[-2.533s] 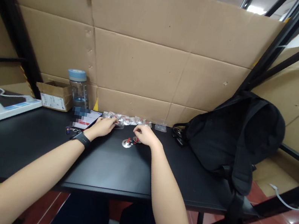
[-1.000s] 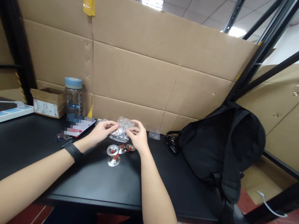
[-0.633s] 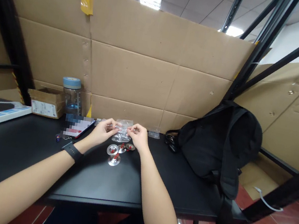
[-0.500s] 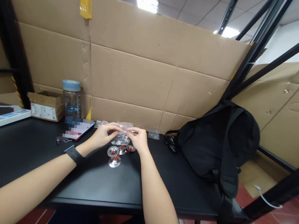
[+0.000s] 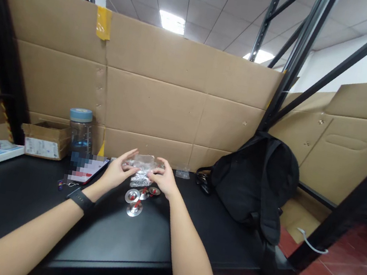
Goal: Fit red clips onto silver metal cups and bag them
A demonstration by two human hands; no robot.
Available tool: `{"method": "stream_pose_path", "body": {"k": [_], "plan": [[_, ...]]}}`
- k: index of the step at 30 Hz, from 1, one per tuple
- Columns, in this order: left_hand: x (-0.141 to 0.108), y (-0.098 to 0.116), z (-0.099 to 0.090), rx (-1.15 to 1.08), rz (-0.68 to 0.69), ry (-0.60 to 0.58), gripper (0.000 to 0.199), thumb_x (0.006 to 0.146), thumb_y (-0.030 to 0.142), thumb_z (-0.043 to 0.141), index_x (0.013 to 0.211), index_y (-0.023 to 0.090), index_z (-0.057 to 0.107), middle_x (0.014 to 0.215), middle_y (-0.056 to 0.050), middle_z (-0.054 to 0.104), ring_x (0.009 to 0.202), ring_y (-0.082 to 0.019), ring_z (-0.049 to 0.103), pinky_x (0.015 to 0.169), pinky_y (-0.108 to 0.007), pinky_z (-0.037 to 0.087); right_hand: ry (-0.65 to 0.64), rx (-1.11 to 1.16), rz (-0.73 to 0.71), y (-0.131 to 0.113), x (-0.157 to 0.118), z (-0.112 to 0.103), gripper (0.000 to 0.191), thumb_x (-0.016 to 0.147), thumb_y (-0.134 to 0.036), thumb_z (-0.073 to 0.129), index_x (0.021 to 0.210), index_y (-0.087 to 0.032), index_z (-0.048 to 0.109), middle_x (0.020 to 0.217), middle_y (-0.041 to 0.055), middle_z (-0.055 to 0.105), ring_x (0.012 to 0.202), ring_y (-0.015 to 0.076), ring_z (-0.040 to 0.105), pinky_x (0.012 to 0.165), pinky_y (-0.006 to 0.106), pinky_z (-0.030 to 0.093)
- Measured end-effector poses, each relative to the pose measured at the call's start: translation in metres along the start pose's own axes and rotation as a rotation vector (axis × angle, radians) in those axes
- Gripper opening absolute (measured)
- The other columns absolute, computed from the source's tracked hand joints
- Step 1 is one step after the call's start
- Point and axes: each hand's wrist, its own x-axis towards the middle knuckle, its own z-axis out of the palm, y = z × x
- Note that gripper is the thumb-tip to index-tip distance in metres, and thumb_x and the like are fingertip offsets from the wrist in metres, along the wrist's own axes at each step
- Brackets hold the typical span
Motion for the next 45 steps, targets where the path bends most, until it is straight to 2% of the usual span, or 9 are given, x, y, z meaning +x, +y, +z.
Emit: {"method": "stream_pose_path", "body": {"k": [5,10,14,21,25,28,32,35,45], "plan": [[0.004,-0.010,-0.003,0.039,0.031,0.109,0.060,0.085,0.032,0.070,0.141,0.023,0.049,0.147,-0.017,0.054,0.100,-0.023,0.074,0.084,-0.034,0.059,0.345,-0.350,-0.036,0.014,0.013,-0.043,0.035,0.066,-0.046,0.079,0.078,-0.019,0.062,0.073,0.0029,0.071,0.067,0.0190,0.070,0.068,0.033,0.058],[0.004,-0.009,-0.001,0.180,0.087,0.098,0.043,0.085,0.026,0.064,0.127,0.022,0.057,0.134,-0.012,0.059,0.088,-0.018,0.070,0.068,-0.028,0.054,0.557,-0.539,0.026,0.022,0.010,-0.112,0.031,0.077,-0.042,0.065,0.090,-0.015,0.072,0.080,0.0095,0.076,0.072,0.0226,0.071,0.071,0.037,0.058],[0.001,-0.004,0.003,0.235,0.115,0.003,0.035,0.084,0.023,0.062,0.119,0.021,0.061,0.126,-0.010,0.059,0.088,-0.018,0.068,0.064,-0.028,0.053,0.583,-0.732,0.094,0.027,0.011,-0.134,0.031,0.081,-0.029,0.058,0.101,-0.013,0.076,0.094,0.0130,0.078,0.087,0.0248,0.073,0.084,0.038,0.056],[0.002,-0.010,0.001,0.286,0.073,-0.058,0.026,0.082,0.022,0.061,0.107,0.022,0.068,0.116,-0.008,0.064,0.088,-0.020,0.066,0.067,-0.030,0.053,0.629,-1.095,0.230,0.035,0.012,-0.121,0.033,0.086,-0.023,0.059,0.112,-0.014,0.077,0.132,0.0229,0.061,0.131,0.0390,0.048,0.110,0.053,0.035],[0.001,-0.012,0.000,0.318,0.071,-0.081,0.025,0.082,0.022,0.060,0.105,0.022,0.069,0.115,-0.008,0.065,0.087,-0.020,0.066,0.070,-0.031,0.052,0.551,-1.369,0.386,0.032,0.007,-0.108,0.037,0.092,-0.038,0.058,0.120,-0.021,0.076,0.140,0.0208,0.051,0.133,0.0423,0.040,0.105,0.059,0.034],[0.001,-0.016,0.000,0.329,0.080,-0.089,0.023,0.086,0.026,0.060,0.106,0.022,0.070,0.113,-0.007,0.065,0.088,-0.020,0.066,0.071,-0.032,0.051,0.518,-1.454,0.324,0.025,0.006,-0.097,0.041,0.098,-0.037,0.048,0.127,-0.022,0.071,0.140,0.0203,0.052,0.129,0.0384,0.041,0.102,0.054,0.035],[0.002,-0.024,0.001,0.341,0.109,-0.103,0.021,0.088,0.029,0.059,0.106,0.022,0.070,0.114,-0.007,0.065,0.089,-0.020,0.066,0.073,-0.031,0.052,0.112,-1.496,0.055,0.022,0.012,-0.075,0.049,0.096,-0.027,0.047,0.144,-0.028,0.056,0.153,0.0115,0.047,0.135,0.0311,0.038,0.106,0.047,0.034],[0.001,-0.026,0.003,0.360,0.127,-0.131,0.021,0.088,0.027,0.059,0.105,0.022,0.069,0.115,-0.007,0.065,0.087,-0.020,0.066,0.072,-0.031,0.052,-0.062,-1.465,0.071,0.027,0.019,-0.059,0.062,0.093,-0.022,0.047,0.154,-0.030,0.040,0.160,0.0080,0.042,0.143,0.0303,0.031,0.109,0.054,0.030],[-0.003,-0.022,0.003,0.410,0.169,-0.161,0.025,0.089,0.026,0.057,0.113,0.022,0.063,0.114,-0.007,0.067,0.086,-0.021,0.066,0.075,-0.034,0.053,0.026,-1.342,0.133,0.015,0.013,-0.061,0.019,0.088,-0.028,0.062,0.100,-0.021,0.077,0.113,0.0114,0.072,0.111,0.0292,0.060,0.098,0.045,0.037]]}}
